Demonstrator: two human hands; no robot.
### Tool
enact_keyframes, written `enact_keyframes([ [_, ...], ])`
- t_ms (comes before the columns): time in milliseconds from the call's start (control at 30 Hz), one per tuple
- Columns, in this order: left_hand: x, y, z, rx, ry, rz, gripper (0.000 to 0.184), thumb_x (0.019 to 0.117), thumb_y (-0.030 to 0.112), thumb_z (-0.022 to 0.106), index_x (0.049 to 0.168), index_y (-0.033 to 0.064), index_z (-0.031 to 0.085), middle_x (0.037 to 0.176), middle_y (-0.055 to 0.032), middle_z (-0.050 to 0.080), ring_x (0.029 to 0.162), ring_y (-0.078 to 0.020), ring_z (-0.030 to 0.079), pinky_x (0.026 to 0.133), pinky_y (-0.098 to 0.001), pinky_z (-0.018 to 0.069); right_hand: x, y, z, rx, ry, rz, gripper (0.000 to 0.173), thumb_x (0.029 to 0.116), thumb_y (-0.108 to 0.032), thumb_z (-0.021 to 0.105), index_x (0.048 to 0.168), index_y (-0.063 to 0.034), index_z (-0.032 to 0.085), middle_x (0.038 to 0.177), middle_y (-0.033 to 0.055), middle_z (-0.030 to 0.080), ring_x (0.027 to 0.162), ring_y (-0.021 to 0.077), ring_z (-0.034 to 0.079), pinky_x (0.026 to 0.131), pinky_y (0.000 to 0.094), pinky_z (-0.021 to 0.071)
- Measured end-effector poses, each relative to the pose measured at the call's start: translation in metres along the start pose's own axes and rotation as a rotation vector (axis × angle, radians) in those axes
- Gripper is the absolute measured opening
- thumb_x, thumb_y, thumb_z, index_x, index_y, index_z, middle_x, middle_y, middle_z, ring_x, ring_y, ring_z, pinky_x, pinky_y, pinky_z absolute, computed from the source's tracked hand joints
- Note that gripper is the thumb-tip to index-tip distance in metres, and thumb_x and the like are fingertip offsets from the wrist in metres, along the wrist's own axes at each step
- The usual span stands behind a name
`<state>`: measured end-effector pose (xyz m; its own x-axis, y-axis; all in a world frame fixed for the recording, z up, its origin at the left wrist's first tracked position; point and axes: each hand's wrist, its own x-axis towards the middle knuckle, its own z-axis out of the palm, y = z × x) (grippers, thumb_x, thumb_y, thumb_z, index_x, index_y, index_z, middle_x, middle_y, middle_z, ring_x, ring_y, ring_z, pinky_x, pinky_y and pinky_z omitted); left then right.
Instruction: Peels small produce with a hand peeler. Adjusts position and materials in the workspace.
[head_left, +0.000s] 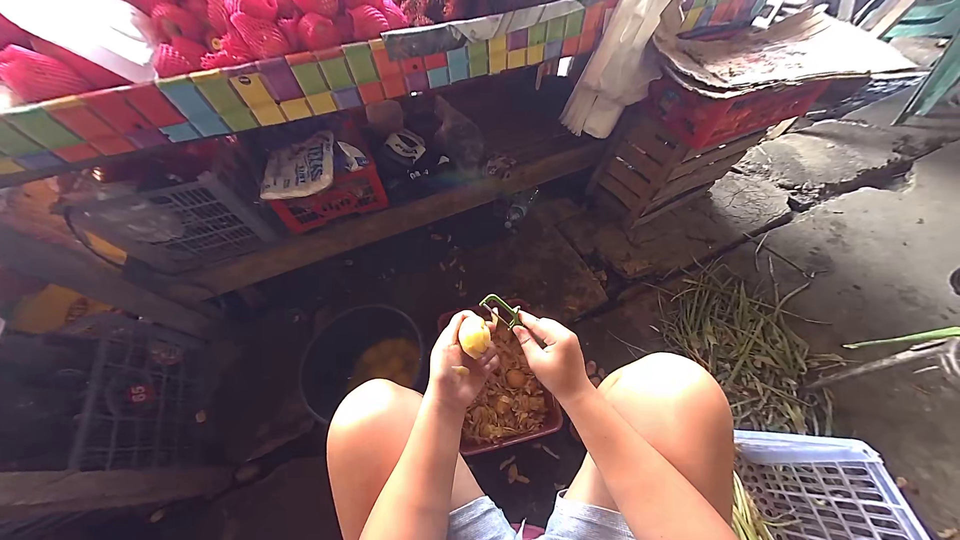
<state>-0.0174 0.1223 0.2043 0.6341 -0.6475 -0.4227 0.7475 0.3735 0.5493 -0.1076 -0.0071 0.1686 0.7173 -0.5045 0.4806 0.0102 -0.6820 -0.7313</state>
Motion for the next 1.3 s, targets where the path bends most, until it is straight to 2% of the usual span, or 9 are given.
enact_keyframes([
  [167,0.004,-0.007,0.009,0.002,0.129,-0.031,0.062,0.1113,0.048,0.015,0.087,0.0076,0.055,0.058,-0.0026,0.052,0.043,-0.0097,0.049,0.041,-0.0214,0.0433,-0.01,-0.015,0.0,-0.033,-0.022,-0.174,0.027,0.0967,-0.014,0.062,0.116,-0.003,0.078,0.084,0.0118,0.073,0.076,0.0206,0.07,0.073,0.0343,0.0587],
  [300,0.004,-0.009,0.009,-0.013,0.174,-0.004,0.051,0.1115,0.037,0.023,0.078,0.0102,0.051,0.055,-0.0024,0.052,0.039,-0.0076,0.046,0.036,-0.0192,0.0381,-0.01,-0.013,0.003,-0.112,-0.079,-0.308,0.028,0.098,-0.017,0.06,0.115,-0.0058,0.079,0.075,0.0111,0.068,0.065,0.0222,0.066,0.059,0.0352,0.055],
  [533,-0.002,-0.007,0.008,0.094,0.1,0.081,0.034,0.1071,0.02,0.028,0.085,0.0097,0.052,0.065,-0.0045,0.061,0.037,-0.0029,0.038,0.033,-0.0149,0.0281,0.006,0.005,-0.01,-0.246,-0.119,0.06,0.031,0.1002,-0.02,0.058,0.123,-0.0068,0.076,0.094,0.0165,0.074,0.087,0.0305,0.073,0.078,0.0466,0.058],
  [700,0.003,-0.008,0.01,-0.011,0.214,0.071,0.048,0.113,0.038,0.018,0.096,0.0079,0.051,0.067,-0.0053,0.057,0.04,-0.0067,0.044,0.035,-0.0178,0.0353,-0.009,-0.012,0.003,-0.034,-0.02,-0.125,0.028,0.0973,-0.015,0.062,0.118,-0.003,0.077,0.086,0.0122,0.073,0.078,0.0217,0.07,0.074,0.0359,0.0586],
  [833,0.007,-0.008,0.01,-0.105,0.165,-0.018,0.063,0.1103,0.051,0.015,0.08,0.0105,0.052,0.057,-0.0023,0.054,0.04,-0.0066,0.047,0.036,-0.0181,0.0384,-0.017,-0.015,0.01,-0.048,-0.037,-0.225,0.028,0.0982,-0.016,0.062,0.117,-0.0038,0.077,0.082,0.0123,0.071,0.071,0.0222,0.069,0.065,0.0356,0.0577],
  [933,0.008,-0.005,0.008,-0.113,0.11,-0.057,0.064,0.1097,0.053,0.018,0.078,0.0094,0.052,0.052,-0.0007,0.049,0.037,-0.0061,0.044,0.035,-0.0173,0.0375,-0.014,-0.014,0.009,-0.048,-0.011,-0.192,0.028,0.0977,-0.016,0.062,0.118,-0.0035,0.077,0.083,0.0118,0.072,0.073,0.0213,0.069,0.068,0.0342,0.0578],
  [1100,0.01,-0.007,0.01,-0.115,0.19,-0.036,0.053,0.1111,0.048,0.023,0.094,0.0074,0.053,0.062,-0.003,0.053,0.044,-0.0085,0.051,0.041,-0.0195,0.0456,-0.013,-0.013,0.01,-0.044,0.025,-0.148,0.027,0.0971,-0.015,0.064,0.117,-0.0026,0.077,0.085,0.0118,0.072,0.076,0.0197,0.07,0.072,0.0315,0.0582],
  [1233,0.01,-0.011,0.014,-0.216,0.237,0.066,0.043,0.1123,0.038,0.026,0.093,0.0097,0.053,0.074,-0.0068,0.062,0.062,-0.015,0.064,0.055,-0.0276,0.0553,-0.017,-0.017,0.015,-0.097,0.007,-0.235,0.027,0.0977,-0.018,0.063,0.116,-0.0044,0.078,0.08,0.0119,0.071,0.069,0.0215,0.069,0.063,0.0339,0.0573],
  [1300,0.011,-0.011,0.013,-0.228,0.26,0.054,0.045,0.1113,0.038,0.026,0.089,0.0107,0.053,0.07,-0.0057,0.062,0.058,-0.0135,0.064,0.05,-0.026,0.0534,-0.018,-0.016,0.017,-0.128,0.003,-0.282,0.027,0.0978,-0.017,0.062,0.114,-0.005,0.079,0.077,0.0123,0.069,0.065,0.0226,0.067,0.059,0.0346,0.0559],
])
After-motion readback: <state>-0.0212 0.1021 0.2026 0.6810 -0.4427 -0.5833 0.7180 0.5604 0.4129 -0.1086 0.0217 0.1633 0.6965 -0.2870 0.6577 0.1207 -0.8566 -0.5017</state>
